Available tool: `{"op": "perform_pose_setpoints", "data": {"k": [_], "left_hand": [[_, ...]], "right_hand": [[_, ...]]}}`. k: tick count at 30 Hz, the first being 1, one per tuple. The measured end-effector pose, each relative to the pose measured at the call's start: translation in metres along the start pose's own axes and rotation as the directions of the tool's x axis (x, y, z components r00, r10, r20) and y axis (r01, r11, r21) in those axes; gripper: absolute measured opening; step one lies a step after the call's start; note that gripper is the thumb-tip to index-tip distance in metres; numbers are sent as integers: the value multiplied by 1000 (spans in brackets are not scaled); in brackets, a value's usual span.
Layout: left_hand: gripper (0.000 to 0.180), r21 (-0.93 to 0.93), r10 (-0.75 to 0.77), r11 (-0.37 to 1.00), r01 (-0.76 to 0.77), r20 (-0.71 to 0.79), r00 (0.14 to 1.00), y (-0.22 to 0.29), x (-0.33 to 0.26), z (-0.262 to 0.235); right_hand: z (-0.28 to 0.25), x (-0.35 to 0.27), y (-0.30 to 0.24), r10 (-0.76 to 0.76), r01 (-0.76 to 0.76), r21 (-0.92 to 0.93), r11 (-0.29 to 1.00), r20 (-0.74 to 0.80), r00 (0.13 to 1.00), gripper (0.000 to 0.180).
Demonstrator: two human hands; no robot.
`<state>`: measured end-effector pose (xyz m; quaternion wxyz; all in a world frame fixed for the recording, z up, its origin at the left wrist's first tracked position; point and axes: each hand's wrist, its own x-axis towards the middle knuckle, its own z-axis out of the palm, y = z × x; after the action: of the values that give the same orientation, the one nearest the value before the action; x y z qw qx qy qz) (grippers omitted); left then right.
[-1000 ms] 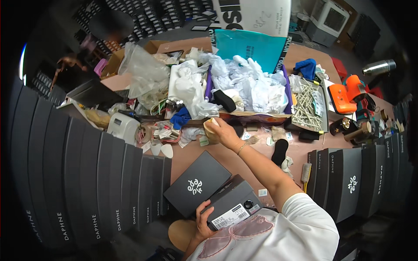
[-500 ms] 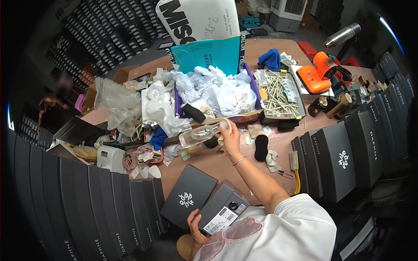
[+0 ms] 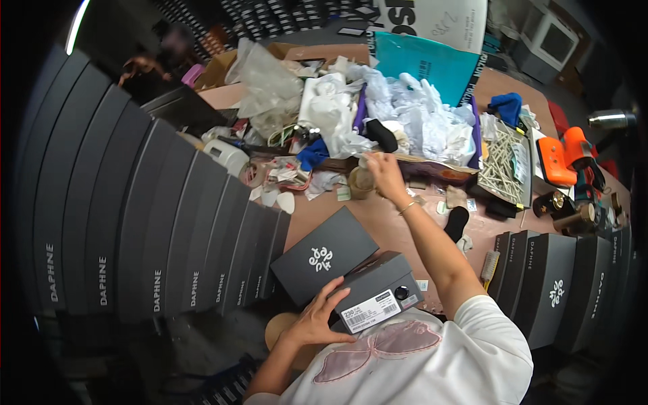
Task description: Inspecting, cleaning, and packing a pair of high-heeled shoes into a shoebox.
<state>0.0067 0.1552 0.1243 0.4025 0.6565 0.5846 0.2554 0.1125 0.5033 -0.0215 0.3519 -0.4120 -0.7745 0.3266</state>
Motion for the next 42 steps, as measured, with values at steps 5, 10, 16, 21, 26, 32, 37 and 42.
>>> {"op": "perform_pose_setpoints", "data": {"k": [5,10,16,21,26,32,37,42], "left_hand": [[107,127,183,980,-154,-260,948,-10,-11,28],[108,174,227,972,-157,-539,811,12,7,91],[103,291,428,900,-326,-434,793,14,17,91],[94,-19,411,890,-456,-402,818,-12,27,75],[105,-126,388,888,-442,-311,868,-19,34,65],[110,-212,431,855,-472,-213,877,-31,41,72],[101,-209,396,870,-447,-243,886,-36,40,73],[107,-195,417,868,-457,-217,883,-43,42,68]], "right_hand": [[-62,-32,0,6,-612,757,-230,629,777,40],[-121,-70,-35,16,-562,712,-421,626,780,34],[-180,-117,-52,46,-429,743,-513,523,851,37],[-205,-178,-128,434,-428,767,478,217,874,25],[-184,-236,-203,231,-229,37,973,-48,972,17],[-130,-248,-244,-113,231,-419,878,288,951,22],[-129,-198,-215,-56,181,-599,780,221,974,13],[-119,-217,-229,-51,226,-606,763,292,955,17]]}}
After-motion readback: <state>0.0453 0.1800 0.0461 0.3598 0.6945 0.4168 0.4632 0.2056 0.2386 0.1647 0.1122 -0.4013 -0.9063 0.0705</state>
